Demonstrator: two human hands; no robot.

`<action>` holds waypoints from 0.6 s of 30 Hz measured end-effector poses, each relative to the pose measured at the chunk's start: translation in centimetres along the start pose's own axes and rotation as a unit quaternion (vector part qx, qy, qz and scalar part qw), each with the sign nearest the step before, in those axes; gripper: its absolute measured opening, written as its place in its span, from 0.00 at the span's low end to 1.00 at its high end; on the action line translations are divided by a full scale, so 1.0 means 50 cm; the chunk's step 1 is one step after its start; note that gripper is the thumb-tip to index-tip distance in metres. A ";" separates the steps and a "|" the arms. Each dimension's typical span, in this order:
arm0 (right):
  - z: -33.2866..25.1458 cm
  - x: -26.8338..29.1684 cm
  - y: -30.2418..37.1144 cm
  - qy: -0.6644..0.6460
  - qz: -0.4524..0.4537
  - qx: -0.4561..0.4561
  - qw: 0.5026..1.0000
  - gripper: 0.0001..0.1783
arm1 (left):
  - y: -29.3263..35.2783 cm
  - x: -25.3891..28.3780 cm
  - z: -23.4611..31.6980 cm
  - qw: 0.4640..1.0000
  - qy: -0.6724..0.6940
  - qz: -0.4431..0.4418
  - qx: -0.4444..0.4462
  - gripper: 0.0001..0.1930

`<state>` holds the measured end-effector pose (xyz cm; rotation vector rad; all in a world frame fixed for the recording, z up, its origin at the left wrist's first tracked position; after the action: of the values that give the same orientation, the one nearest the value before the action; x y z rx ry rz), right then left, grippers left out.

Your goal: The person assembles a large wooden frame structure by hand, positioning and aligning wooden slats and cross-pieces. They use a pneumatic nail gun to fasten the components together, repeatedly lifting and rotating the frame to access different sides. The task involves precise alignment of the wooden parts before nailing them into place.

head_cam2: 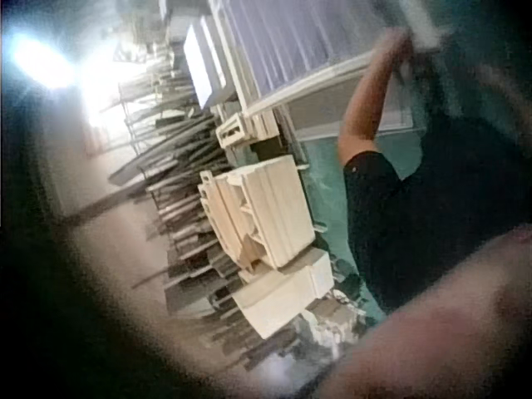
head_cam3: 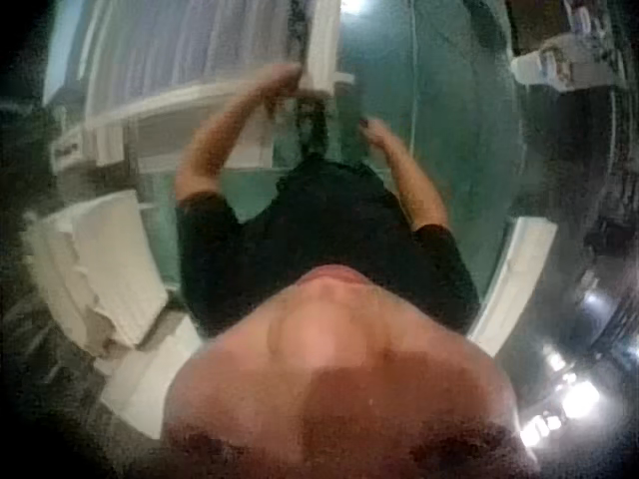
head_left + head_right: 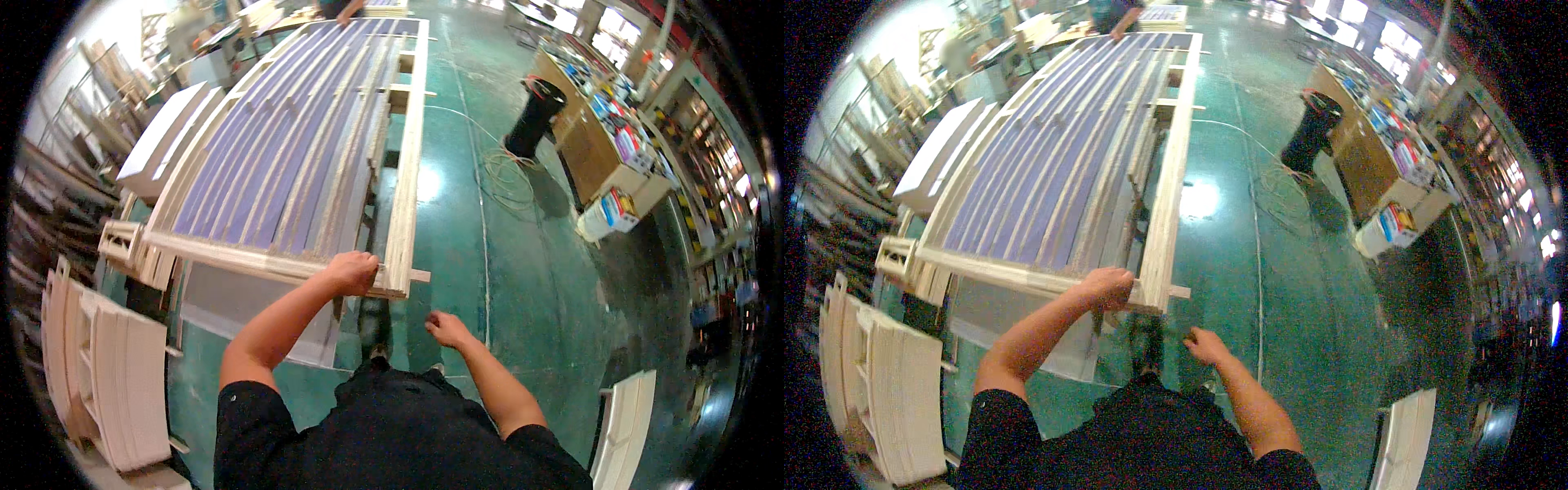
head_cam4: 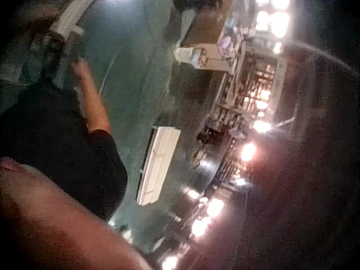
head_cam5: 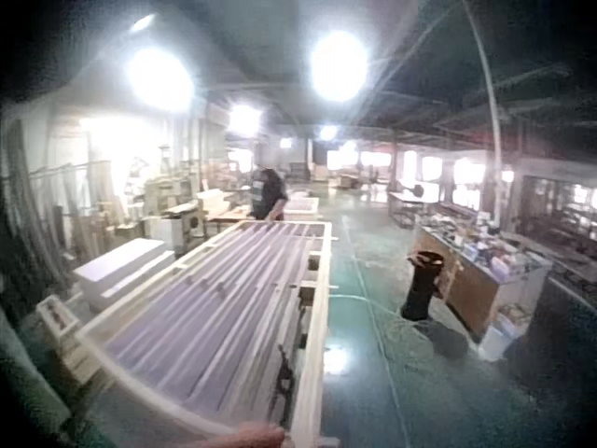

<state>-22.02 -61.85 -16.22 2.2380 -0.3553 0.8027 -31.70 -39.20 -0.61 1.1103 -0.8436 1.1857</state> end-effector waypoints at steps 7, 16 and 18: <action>0.741 -0.218 0.171 0.083 -0.006 -0.172 0.982 0.17 | -0.016 0.010 0.031 1.000 0.002 -0.013 -0.022 0.15; 1.158 -0.396 0.411 -0.322 -0.012 -0.453 0.831 0.08 | 0.004 -0.025 -0.004 0.999 -0.030 -0.021 0.029 0.22; 1.213 -0.382 0.403 -0.418 0.019 -0.435 0.797 0.07 | -0.014 -0.039 -0.023 0.991 -0.081 -0.083 0.072 0.25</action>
<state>-19.25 -118.89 -50.66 1.5368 -0.9558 -0.3886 -31.50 -38.61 -2.89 1.3829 -0.7809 1.0396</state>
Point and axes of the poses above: each hand's wrist, its own y-axis away from the middle knuckle, its own x-axis out of the back of the hand, z = x × y, the point moved 10 cm from there along -y, towards the middle knuckle, and after that the axes turned 12 degrees about -x, right-handed, at the moved point
